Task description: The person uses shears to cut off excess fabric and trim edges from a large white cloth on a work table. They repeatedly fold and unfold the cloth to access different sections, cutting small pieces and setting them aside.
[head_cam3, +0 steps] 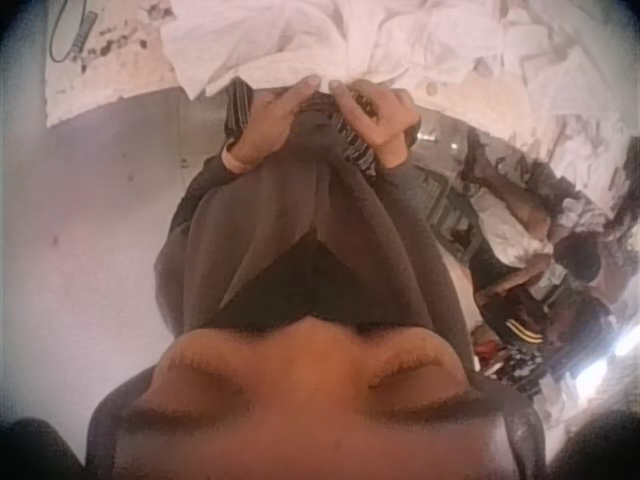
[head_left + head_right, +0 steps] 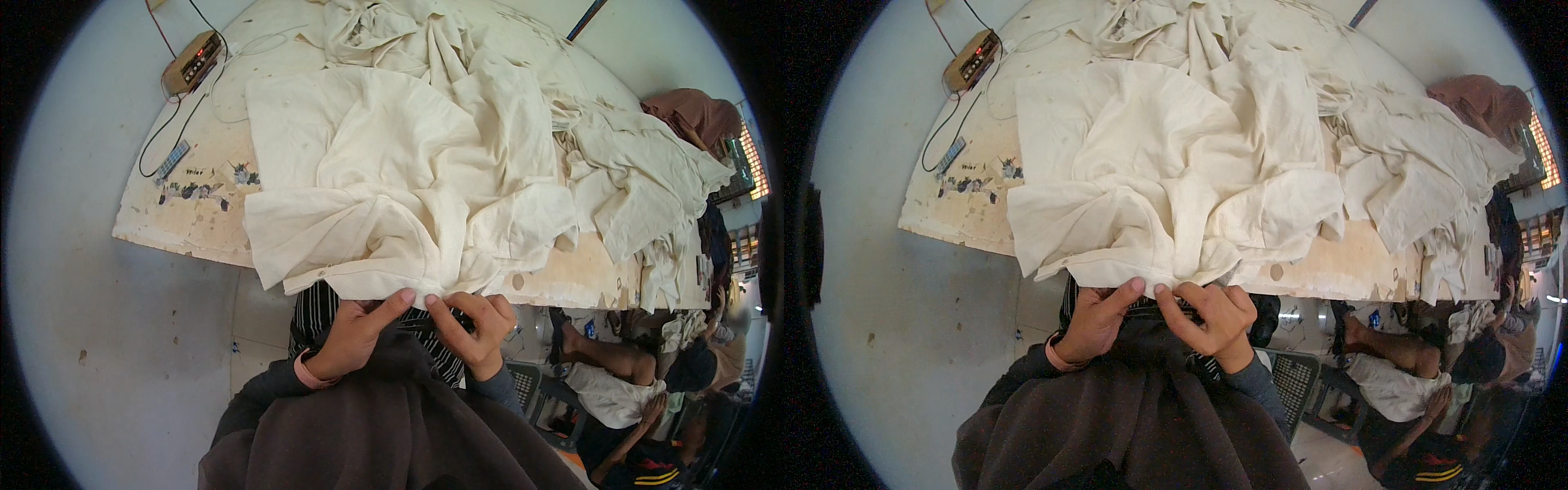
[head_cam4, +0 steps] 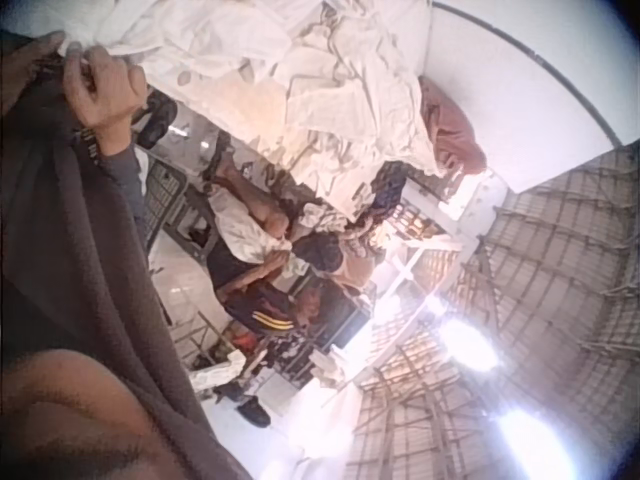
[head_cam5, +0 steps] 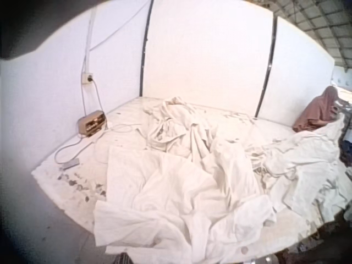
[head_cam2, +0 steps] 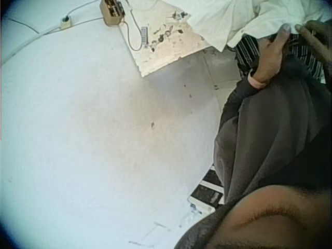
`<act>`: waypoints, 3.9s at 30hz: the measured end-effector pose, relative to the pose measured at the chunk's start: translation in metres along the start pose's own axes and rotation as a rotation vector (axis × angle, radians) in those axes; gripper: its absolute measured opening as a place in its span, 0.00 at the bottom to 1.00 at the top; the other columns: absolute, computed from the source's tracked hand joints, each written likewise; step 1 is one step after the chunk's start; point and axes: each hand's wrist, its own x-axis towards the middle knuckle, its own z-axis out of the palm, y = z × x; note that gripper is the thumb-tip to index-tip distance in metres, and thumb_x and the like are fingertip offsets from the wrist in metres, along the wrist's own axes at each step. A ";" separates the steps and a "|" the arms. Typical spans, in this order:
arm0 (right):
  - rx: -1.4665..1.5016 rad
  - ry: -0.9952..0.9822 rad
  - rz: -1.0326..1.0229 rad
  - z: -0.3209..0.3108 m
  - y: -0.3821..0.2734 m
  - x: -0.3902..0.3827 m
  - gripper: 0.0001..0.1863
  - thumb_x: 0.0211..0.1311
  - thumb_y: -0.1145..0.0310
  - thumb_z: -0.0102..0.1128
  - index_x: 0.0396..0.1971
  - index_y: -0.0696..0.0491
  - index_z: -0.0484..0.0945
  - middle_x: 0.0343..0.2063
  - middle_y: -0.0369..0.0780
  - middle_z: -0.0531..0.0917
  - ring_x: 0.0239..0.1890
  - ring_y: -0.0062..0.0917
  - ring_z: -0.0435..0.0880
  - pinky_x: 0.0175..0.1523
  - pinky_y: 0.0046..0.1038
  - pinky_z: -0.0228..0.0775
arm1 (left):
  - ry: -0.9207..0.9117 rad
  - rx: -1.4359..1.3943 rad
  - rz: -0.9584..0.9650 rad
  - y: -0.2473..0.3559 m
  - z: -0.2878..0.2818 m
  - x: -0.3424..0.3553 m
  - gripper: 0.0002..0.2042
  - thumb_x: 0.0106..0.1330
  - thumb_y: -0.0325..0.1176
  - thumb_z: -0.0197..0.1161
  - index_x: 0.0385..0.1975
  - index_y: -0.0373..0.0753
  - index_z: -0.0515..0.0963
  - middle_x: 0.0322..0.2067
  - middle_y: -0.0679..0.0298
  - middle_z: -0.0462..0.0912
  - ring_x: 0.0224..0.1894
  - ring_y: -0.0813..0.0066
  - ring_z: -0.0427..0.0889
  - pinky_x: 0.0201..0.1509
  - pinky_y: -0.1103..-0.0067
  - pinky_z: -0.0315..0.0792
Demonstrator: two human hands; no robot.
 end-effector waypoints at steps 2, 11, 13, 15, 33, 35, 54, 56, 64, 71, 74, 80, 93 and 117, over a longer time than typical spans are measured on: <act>0.026 0.016 0.013 0.003 0.002 0.001 0.24 0.39 0.64 0.73 0.43 0.41 0.88 0.32 0.29 0.84 0.20 0.15 0.74 0.27 0.21 0.55 | 0.001 0.055 0.029 0.002 0.001 -0.001 0.15 0.73 0.28 0.65 0.57 0.32 0.78 0.51 0.65 0.84 0.52 0.81 0.80 0.57 0.81 0.72; 0.379 0.074 0.322 -0.006 -0.003 0.023 0.22 0.40 0.61 0.79 0.41 0.48 0.89 0.28 0.34 0.81 0.24 0.21 0.77 0.26 0.24 0.62 | -0.019 0.227 0.193 0.014 0.000 -0.003 0.12 0.72 0.25 0.65 0.53 0.31 0.80 0.49 0.64 0.85 0.51 0.78 0.82 0.57 0.80 0.73; 0.318 -0.018 0.278 -0.016 -0.004 0.029 0.21 0.40 0.65 0.77 0.41 0.49 0.89 0.28 0.35 0.81 0.24 0.21 0.78 0.26 0.24 0.62 | -0.051 0.341 0.235 0.013 0.002 -0.007 0.11 0.71 0.25 0.65 0.51 0.31 0.81 0.48 0.63 0.86 0.50 0.77 0.82 0.57 0.79 0.73; 0.254 -0.069 0.186 -0.016 -0.004 0.032 0.21 0.38 0.70 0.73 0.40 0.49 0.89 0.28 0.34 0.80 0.25 0.22 0.78 0.26 0.24 0.62 | -0.102 0.499 0.325 0.014 0.005 -0.010 0.10 0.71 0.24 0.66 0.49 0.31 0.82 0.46 0.62 0.87 0.50 0.76 0.83 0.57 0.79 0.73; 0.561 0.071 0.394 -0.020 -0.012 0.051 0.10 0.55 0.64 0.76 0.32 0.54 0.88 0.25 0.35 0.78 0.25 0.21 0.76 0.30 0.23 0.62 | -0.008 0.670 0.499 0.013 -0.008 0.010 0.14 0.70 0.26 0.67 0.54 0.31 0.79 0.46 0.60 0.86 0.48 0.71 0.84 0.55 0.77 0.75; 0.431 0.037 0.269 -0.011 -0.011 0.055 0.16 0.48 0.68 0.78 0.40 0.49 0.90 0.26 0.33 0.80 0.23 0.20 0.77 0.30 0.23 0.64 | -0.069 0.764 0.590 0.009 -0.009 0.006 0.13 0.70 0.25 0.67 0.53 0.31 0.80 0.46 0.58 0.86 0.47 0.68 0.84 0.54 0.76 0.75; 0.641 0.091 0.412 -0.008 0.000 0.047 0.13 0.41 0.81 0.69 0.32 0.56 0.83 0.27 0.40 0.85 0.24 0.29 0.80 0.31 0.26 0.69 | 0.016 0.507 0.293 0.029 -0.005 0.019 0.11 0.72 0.28 0.66 0.50 0.30 0.81 0.44 0.63 0.86 0.47 0.77 0.81 0.54 0.79 0.72; 0.533 0.092 0.414 -0.005 0.000 0.045 0.18 0.37 0.79 0.70 0.35 0.55 0.85 0.29 0.39 0.86 0.24 0.29 0.80 0.31 0.26 0.69 | -0.041 0.576 0.329 0.028 -0.007 0.018 0.12 0.72 0.28 0.65 0.51 0.31 0.81 0.46 0.62 0.86 0.48 0.75 0.81 0.55 0.78 0.72; 0.130 -0.026 0.201 -0.008 0.021 0.035 0.29 0.29 0.76 0.68 0.42 0.51 0.88 0.36 0.38 0.87 0.27 0.22 0.80 0.30 0.24 0.65 | -0.179 0.602 0.420 0.029 -0.012 0.014 0.12 0.76 0.31 0.60 0.52 0.31 0.81 0.54 0.52 0.83 0.56 0.62 0.81 0.68 0.68 0.67; 0.271 0.189 0.560 -0.027 0.035 0.022 0.19 0.42 0.83 0.73 0.38 0.54 0.87 0.36 0.41 0.86 0.31 0.26 0.85 0.36 0.26 0.75 | -0.287 -0.090 0.412 0.015 -0.066 0.037 0.27 0.84 0.45 0.33 0.65 0.29 0.69 0.68 0.51 0.70 0.72 0.55 0.67 0.78 0.61 0.54; 0.438 0.045 0.467 -0.024 0.023 0.024 0.21 0.43 0.79 0.74 0.42 0.52 0.88 0.43 0.42 0.87 0.30 0.25 0.85 0.36 0.25 0.75 | -0.310 0.351 0.342 -0.006 -0.081 0.016 0.33 0.80 0.55 0.42 0.67 0.30 0.68 0.70 0.49 0.66 0.74 0.54 0.62 0.79 0.61 0.51; 0.205 -0.103 0.114 -0.016 0.016 0.048 0.30 0.35 0.71 0.63 0.47 0.45 0.89 0.43 0.36 0.91 0.28 0.20 0.83 0.30 0.22 0.60 | -0.517 1.044 0.568 0.016 -0.049 0.013 0.42 0.61 0.64 0.68 0.66 0.36 0.71 0.67 0.50 0.71 0.71 0.53 0.67 0.74 0.65 0.59; 0.306 0.727 0.414 -0.051 0.070 -0.003 0.21 0.67 0.55 0.61 0.47 0.59 0.81 0.31 0.50 0.86 0.32 0.32 0.85 0.41 0.30 0.77 | 0.050 0.186 0.803 0.092 -0.087 0.055 0.74 0.52 0.45 0.82 0.70 0.69 0.08 0.80 0.52 0.38 0.79 0.52 0.52 0.80 0.61 0.51; 0.228 0.666 0.324 -0.146 0.244 0.144 0.25 0.56 0.85 0.50 0.56 0.64 0.79 0.49 0.43 0.84 0.53 0.24 0.81 0.60 0.27 0.71 | 0.671 1.502 1.683 0.316 -0.089 0.092 0.27 0.63 0.18 0.53 0.59 0.52 0.83 0.43 0.68 0.90 0.24 0.85 0.76 0.31 0.80 0.75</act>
